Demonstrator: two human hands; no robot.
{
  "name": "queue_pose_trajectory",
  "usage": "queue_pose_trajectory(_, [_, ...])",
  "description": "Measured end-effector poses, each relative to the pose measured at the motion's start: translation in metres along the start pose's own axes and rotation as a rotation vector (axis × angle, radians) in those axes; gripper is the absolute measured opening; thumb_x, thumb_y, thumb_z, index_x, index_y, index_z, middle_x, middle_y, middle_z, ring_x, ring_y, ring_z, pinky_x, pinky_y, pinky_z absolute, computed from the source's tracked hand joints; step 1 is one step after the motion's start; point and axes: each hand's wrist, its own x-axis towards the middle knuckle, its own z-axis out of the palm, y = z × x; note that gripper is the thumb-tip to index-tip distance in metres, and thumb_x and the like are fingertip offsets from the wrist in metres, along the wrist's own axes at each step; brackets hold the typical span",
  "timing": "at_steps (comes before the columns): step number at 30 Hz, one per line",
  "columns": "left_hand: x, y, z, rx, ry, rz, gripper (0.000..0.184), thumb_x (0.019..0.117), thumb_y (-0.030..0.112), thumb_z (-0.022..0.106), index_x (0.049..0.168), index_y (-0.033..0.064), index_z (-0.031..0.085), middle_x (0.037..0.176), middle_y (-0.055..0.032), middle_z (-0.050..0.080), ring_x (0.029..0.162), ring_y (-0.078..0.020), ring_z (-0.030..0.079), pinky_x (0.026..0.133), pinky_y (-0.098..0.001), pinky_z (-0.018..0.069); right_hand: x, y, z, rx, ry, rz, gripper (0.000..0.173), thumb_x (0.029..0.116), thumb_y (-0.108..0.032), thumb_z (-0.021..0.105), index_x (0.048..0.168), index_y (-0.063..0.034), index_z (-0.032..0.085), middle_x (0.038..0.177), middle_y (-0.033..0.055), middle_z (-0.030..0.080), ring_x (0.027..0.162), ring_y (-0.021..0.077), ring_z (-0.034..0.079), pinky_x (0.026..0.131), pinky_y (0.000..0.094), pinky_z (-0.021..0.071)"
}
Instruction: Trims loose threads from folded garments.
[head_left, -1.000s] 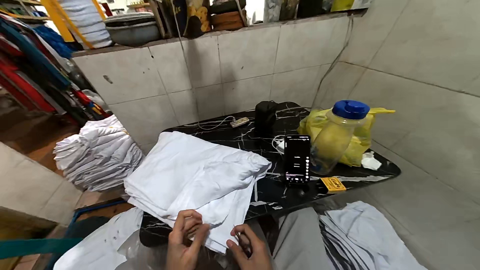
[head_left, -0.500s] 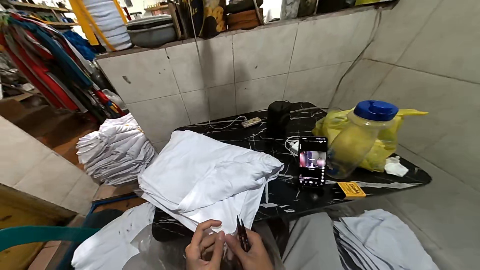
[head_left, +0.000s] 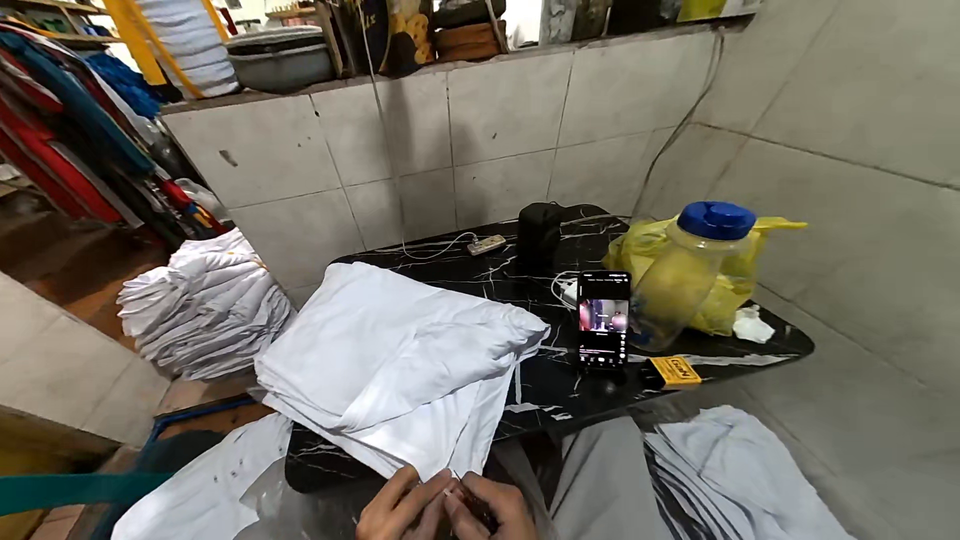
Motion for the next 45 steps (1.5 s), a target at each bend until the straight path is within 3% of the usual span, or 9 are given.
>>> queue_pose_trajectory(3, [0.003,0.002,0.0,-0.081,0.066,-0.082,0.006,0.0893,0.009,0.074,0.093,0.0086,0.079,0.083,-0.0019,0.068,0.075,0.0008,0.063,0.069,-0.0114,0.0537,0.0,0.005,-0.009,-0.204,0.041,-0.042,0.024,0.0931,-0.023,0.074,0.097,0.0004,0.072,0.083,0.0136,0.071,0.072,0.0216,0.068,0.067,0.0409,0.0569])
queue_pose_trajectory(7, [0.004,0.001,0.0,-0.252,0.107,-0.224,0.007,0.0902,0.003,0.069,0.093,0.0093,0.071,0.086,0.0041,0.07,0.074,0.0025,0.064,0.064,-0.0131,0.0552,0.003,0.009,-0.018,-0.293,0.003,-0.084,0.038,0.0964,-0.038,0.071,0.113,-0.003,0.073,0.095,0.0116,0.073,0.075,0.0195,0.068,0.067,0.0405,0.0578])
queue_pose_trajectory(14, [-0.002,0.008,-0.001,-0.353,0.032,-0.262,0.003,0.0941,0.011,0.07,0.095,0.0119,0.067,0.093,0.0038,0.065,0.078,0.0043,0.064,0.064,-0.013,0.0574,0.008,0.014,-0.009,-0.347,-0.022,-0.189,0.034,0.0989,-0.034,0.068,0.103,-0.0006,0.07,0.079,0.0112,0.07,0.064,0.0196,0.065,0.059,0.0365,0.055])
queue_pose_trajectory(25, [-0.005,0.003,-0.007,-0.352,0.009,-0.254,0.01,0.0984,0.024,0.068,0.095,0.0152,0.066,0.108,0.0049,0.066,0.091,0.0044,0.065,0.071,-0.0136,0.0582,0.012,0.01,0.003,-0.513,0.074,-0.355,0.03,0.105,-0.028,0.057,0.1,-0.0022,0.072,0.078,0.0087,0.072,0.063,0.019,0.071,0.053,0.0373,0.0569])
queue_pose_trajectory(30, [-0.002,0.012,-0.005,-0.402,0.07,-0.335,0.011,0.1024,0.027,0.062,0.096,0.0182,0.061,0.126,0.0096,0.064,0.099,0.0062,0.065,0.079,-0.0157,0.0591,0.017,0.001,0.015,-0.32,0.257,-0.18,0.035,0.0938,-0.032,0.074,0.101,0.0023,0.07,0.078,0.0116,0.068,0.06,0.0171,0.063,0.054,0.0337,0.0541])
queue_pose_trajectory(35, [-0.001,0.017,-0.006,-0.4,0.14,-0.376,0.006,0.1055,0.018,0.055,0.1,0.0169,0.055,0.116,0.0077,0.07,0.091,0.001,0.071,0.071,-0.0195,0.0627,0.023,0.008,0.029,-0.17,0.169,-0.118,0.024,0.0807,-0.004,0.076,0.102,0.0035,0.071,0.093,0.0167,0.069,0.078,0.0229,0.069,0.069,0.0369,0.059])
queue_pose_trajectory(39, [-0.018,0.015,-0.018,-0.019,-0.213,-0.236,0.018,0.0988,0.014,0.065,0.092,0.0001,0.074,0.087,-0.0098,0.074,0.078,-0.0139,0.071,0.073,-0.031,0.0607,0.026,0.017,0.017,0.237,0.096,0.034,0.012,0.0951,-0.008,0.068,0.1,0.0026,0.071,0.087,0.0061,0.069,0.076,0.0069,0.064,0.071,0.0245,0.055])
queue_pose_trajectory(42, [-0.017,0.015,-0.027,0.061,-0.762,-0.241,0.024,0.1002,0.007,0.057,0.115,0.0059,0.076,0.108,-0.014,0.075,0.095,-0.0307,0.074,0.083,-0.0522,0.059,0.027,0.025,0.009,0.461,0.005,0.084,0.009,0.0963,-0.003,0.064,0.101,0.0003,0.07,0.084,-0.0027,0.067,0.061,-0.0025,0.054,0.057,0.0169,0.0485])
queue_pose_trajectory(45, [-0.014,0.009,-0.035,-0.001,-0.584,-0.179,0.022,0.0985,0.002,0.059,0.108,0.0053,0.078,0.104,-0.0108,0.077,0.097,-0.0225,0.074,0.091,-0.041,0.0599,0.025,0.028,0.006,0.495,-0.03,0.107,0.011,0.0967,-0.001,0.062,0.102,-0.0007,0.071,0.084,-0.0038,0.068,0.055,-0.0031,0.051,0.051,0.0165,0.0459])
